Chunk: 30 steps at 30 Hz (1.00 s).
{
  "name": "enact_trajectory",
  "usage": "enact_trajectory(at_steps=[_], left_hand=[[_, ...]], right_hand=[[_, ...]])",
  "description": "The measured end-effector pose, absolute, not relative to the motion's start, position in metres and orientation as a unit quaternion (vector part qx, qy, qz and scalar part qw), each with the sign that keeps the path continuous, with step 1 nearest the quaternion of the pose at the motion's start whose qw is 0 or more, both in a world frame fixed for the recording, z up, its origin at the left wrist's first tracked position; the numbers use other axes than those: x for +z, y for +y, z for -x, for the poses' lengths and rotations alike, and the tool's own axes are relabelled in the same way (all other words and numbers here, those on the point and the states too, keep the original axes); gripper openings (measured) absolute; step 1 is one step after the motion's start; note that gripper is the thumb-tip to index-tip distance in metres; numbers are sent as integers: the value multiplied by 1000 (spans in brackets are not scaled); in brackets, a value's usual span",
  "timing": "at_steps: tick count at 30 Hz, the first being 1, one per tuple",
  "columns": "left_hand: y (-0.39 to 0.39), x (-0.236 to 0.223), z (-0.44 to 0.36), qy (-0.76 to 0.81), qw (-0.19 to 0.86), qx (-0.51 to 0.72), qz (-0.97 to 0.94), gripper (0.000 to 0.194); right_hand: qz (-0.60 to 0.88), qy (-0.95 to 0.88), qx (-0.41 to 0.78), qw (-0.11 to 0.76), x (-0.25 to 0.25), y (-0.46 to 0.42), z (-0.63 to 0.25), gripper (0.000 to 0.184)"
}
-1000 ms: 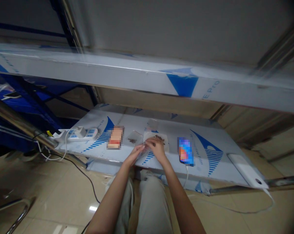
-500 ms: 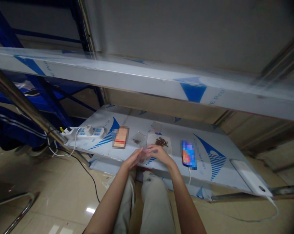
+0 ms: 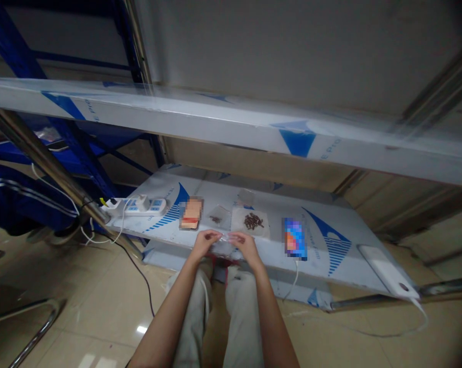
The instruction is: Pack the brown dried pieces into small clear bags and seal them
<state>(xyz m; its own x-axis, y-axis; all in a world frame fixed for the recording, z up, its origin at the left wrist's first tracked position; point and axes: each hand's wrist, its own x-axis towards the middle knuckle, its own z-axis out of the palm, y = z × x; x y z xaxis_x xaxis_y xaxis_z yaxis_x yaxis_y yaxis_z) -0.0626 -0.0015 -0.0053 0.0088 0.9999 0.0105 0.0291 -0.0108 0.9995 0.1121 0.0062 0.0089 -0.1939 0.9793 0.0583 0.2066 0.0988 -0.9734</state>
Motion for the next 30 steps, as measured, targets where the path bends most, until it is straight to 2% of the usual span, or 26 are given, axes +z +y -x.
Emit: enact_trajectory(at_steps=[4, 12, 16, 21, 30], left_hand=[[2, -11, 63, 521, 471, 502, -504, 29], [3, -12, 54, 564, 373, 485, -555, 29], [3, -10, 51, 536, 392, 478, -574, 30], [8, -10, 55, 529, 438, 437, -580, 30], [10, -6, 57, 520, 386, 420, -636, 25]], right_hand=[[494, -513, 498, 495, -2, 3, -111, 35], [518, -486, 459, 534, -2, 3, -107, 35], [530, -474, 436, 552, -4, 4, -108, 39], [511, -509, 448, 528, -10, 5, -110, 35], [535, -603, 403, 434, -13, 5, -107, 25]])
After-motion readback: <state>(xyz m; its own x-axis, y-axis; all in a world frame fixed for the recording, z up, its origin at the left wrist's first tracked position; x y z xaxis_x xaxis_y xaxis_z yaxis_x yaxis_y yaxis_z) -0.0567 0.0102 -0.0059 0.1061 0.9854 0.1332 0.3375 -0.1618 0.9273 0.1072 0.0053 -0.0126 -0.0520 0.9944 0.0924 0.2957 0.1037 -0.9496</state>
